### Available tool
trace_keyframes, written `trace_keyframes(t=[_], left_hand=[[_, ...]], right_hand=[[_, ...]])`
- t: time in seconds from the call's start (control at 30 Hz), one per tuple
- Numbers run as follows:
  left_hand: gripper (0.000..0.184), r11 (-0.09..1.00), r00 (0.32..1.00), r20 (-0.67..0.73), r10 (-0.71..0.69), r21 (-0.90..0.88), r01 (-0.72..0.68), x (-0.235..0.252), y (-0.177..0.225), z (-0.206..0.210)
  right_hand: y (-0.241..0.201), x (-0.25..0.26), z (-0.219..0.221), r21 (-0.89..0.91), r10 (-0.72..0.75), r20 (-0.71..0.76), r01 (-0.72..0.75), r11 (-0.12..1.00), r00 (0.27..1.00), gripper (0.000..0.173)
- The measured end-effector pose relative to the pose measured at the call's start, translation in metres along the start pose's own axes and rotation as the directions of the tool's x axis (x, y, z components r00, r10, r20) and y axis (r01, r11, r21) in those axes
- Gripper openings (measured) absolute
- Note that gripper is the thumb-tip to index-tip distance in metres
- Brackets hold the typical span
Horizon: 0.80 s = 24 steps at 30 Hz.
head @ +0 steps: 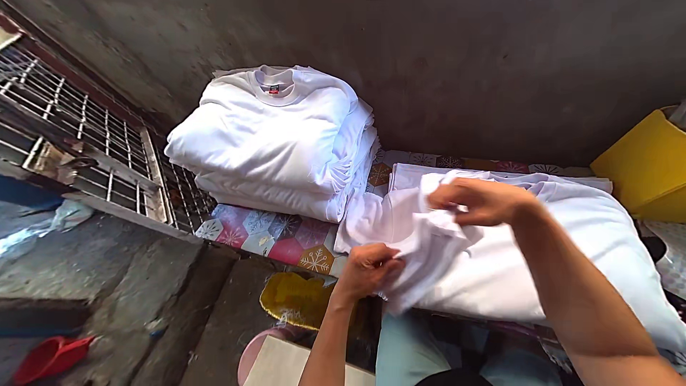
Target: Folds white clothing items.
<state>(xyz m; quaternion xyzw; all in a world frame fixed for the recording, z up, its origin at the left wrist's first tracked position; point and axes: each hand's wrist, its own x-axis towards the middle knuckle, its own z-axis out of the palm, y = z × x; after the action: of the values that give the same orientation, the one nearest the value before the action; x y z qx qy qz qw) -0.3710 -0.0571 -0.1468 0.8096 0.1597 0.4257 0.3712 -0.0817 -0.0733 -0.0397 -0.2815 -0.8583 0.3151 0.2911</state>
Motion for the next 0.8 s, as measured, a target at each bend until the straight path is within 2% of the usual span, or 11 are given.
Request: trace_keyframes(t=[0.07, 0.1, 0.13, 0.2, 0.23, 0.27, 0.4, 0.53, 0.67, 0.73, 0.8], left_hand=[[0.027, 0.952, 0.988, -0.054, -0.142, 0.264, 0.151, -0.008, -0.017, -0.003], [0.027, 0.848, 0.956, -0.164, -0.241, 0.443, 0.290, -0.008, -0.032, -0.005], [0.033, 0.700, 0.883, -0.273, -0.382, 0.539, 0.469, -0.006, -0.049, -0.005], [0.061, 0.363, 0.623, -0.406, -0.669, 0.553, 0.750, 0.004, -0.082, -0.005], [0.077, 0.253, 0.522, -0.432, -0.736, 0.539, 0.803, 0.007, -0.100, -0.003], [0.084, 0.230, 0.499, -0.461, -0.734, 0.523, 0.821, 0.006, -0.116, 0.000], [0.052, 0.329, 0.478, -0.483, -0.734, 0.363, 0.872, 0.016, -0.114, -0.004], [0.042, 0.478, 0.487, -0.413, -0.769, 0.134, 0.868, 0.012, -0.115, -0.013], [0.029, 0.732, 0.685, -0.595, -0.420, 0.223, 0.643, 0.012, -0.088, -0.013], [0.022, 0.865, 0.710, -0.615, -0.342, 0.090, 0.494, 0.014, -0.072, -0.011], [0.013, 0.911, 0.696, -0.628, -0.348, -0.052, 0.409, 0.021, -0.051, -0.009]], right_hand=[[-0.021, -0.056, -0.017, 0.018, -0.065, -0.096, 0.067, 0.998, 0.993, 0.025], [-0.029, -0.078, -0.022, 0.040, -0.085, -0.151, 0.092, 0.995, 0.985, 0.025], [-0.037, -0.096, -0.023, 0.058, -0.096, -0.190, 0.109, 0.992, 0.977, 0.021], [-0.045, -0.117, -0.019, 0.085, -0.092, -0.232, 0.115, 0.990, 0.968, 0.015], [-0.046, -0.121, -0.014, 0.097, -0.083, -0.243, 0.110, 0.989, 0.966, 0.012], [-0.047, -0.121, -0.009, 0.098, -0.070, -0.248, 0.097, 0.990, 0.966, 0.012], [-0.047, -0.113, 0.004, 0.039, -0.034, -0.302, 0.048, 0.998, 0.953, 0.012], [-0.044, -0.089, 0.002, -0.034, -0.093, -0.314, 0.087, 0.996, 0.945, 0.011], [-0.035, -0.043, -0.004, -0.101, -0.166, -0.267, 0.144, 0.984, 0.949, 0.017], [-0.024, -0.018, -0.007, -0.089, -0.158, -0.230, 0.141, 0.986, 0.960, 0.022], [-0.010, 0.009, -0.005, -0.042, -0.141, -0.185, 0.136, 0.990, 0.973, 0.025]])
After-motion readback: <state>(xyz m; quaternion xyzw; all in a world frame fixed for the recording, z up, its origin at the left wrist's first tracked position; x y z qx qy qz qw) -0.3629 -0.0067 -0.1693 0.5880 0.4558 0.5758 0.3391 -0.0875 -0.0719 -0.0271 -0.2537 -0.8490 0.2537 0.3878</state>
